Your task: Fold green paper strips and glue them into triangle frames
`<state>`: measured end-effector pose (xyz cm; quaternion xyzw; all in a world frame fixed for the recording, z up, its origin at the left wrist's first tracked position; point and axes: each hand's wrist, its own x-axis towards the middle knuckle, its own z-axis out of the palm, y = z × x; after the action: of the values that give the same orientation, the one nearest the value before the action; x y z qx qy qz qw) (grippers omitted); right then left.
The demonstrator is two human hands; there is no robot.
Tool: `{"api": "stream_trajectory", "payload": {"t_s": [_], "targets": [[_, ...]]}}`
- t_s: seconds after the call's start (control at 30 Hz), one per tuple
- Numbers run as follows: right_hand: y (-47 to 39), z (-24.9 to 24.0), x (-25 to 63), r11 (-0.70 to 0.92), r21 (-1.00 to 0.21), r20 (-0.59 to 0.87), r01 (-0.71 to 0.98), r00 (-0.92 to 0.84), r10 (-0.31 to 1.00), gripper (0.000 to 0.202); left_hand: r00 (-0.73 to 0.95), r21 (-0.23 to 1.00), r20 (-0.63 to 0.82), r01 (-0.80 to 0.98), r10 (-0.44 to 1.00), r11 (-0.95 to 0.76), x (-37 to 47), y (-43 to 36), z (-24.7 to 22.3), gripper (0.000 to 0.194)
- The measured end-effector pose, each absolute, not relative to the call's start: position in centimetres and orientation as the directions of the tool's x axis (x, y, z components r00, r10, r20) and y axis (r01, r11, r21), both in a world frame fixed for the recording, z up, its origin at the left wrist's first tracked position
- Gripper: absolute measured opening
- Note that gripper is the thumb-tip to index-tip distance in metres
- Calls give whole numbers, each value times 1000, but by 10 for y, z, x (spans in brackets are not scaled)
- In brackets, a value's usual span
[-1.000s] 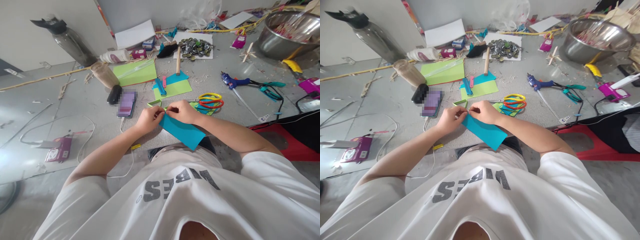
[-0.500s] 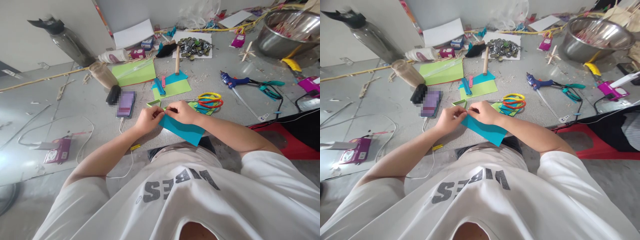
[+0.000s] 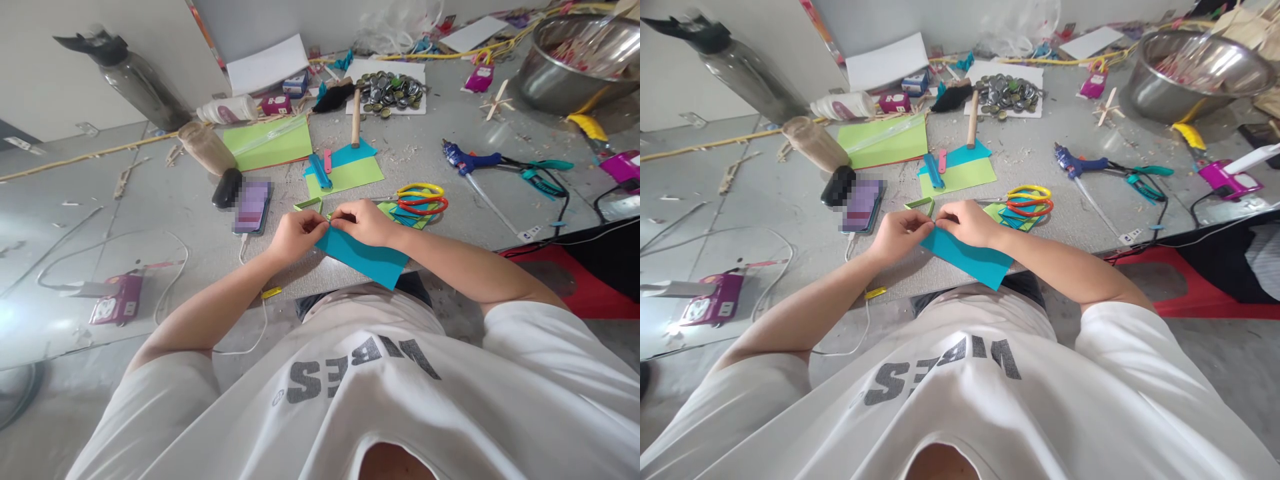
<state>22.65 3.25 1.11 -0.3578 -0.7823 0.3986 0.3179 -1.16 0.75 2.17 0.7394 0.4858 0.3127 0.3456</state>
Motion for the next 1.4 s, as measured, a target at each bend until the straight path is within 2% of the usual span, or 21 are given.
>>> {"api": "stream_trajectory", "payload": {"t_s": [0.37,0.53,0.67,0.77,0.93,1.17,1.4], "targets": [[33,13,228,404,-855,185,327,-535,824,33,361,694,196,606,912,-388,-15,4,19,37],[33,12,227,406,-861,201,307,-527,826,32,369,737,130,585,920,-339,-14,7,21,42],[33,10,227,424,-849,216,316,-524,824,28,368,761,90,574,925,-302,-13,9,21,34],[33,10,227,429,-848,224,311,-524,822,23,355,767,97,569,930,-297,-14,9,20,30],[32,12,228,407,-842,193,354,-506,841,35,333,747,129,586,934,-312,-15,9,20,30],[32,13,228,431,-831,224,352,-496,839,36,361,739,118,591,925,-325,-15,10,22,37],[32,9,227,437,-834,238,337,-495,836,27,361,778,95,554,928,-296,-15,13,19,34]]}}
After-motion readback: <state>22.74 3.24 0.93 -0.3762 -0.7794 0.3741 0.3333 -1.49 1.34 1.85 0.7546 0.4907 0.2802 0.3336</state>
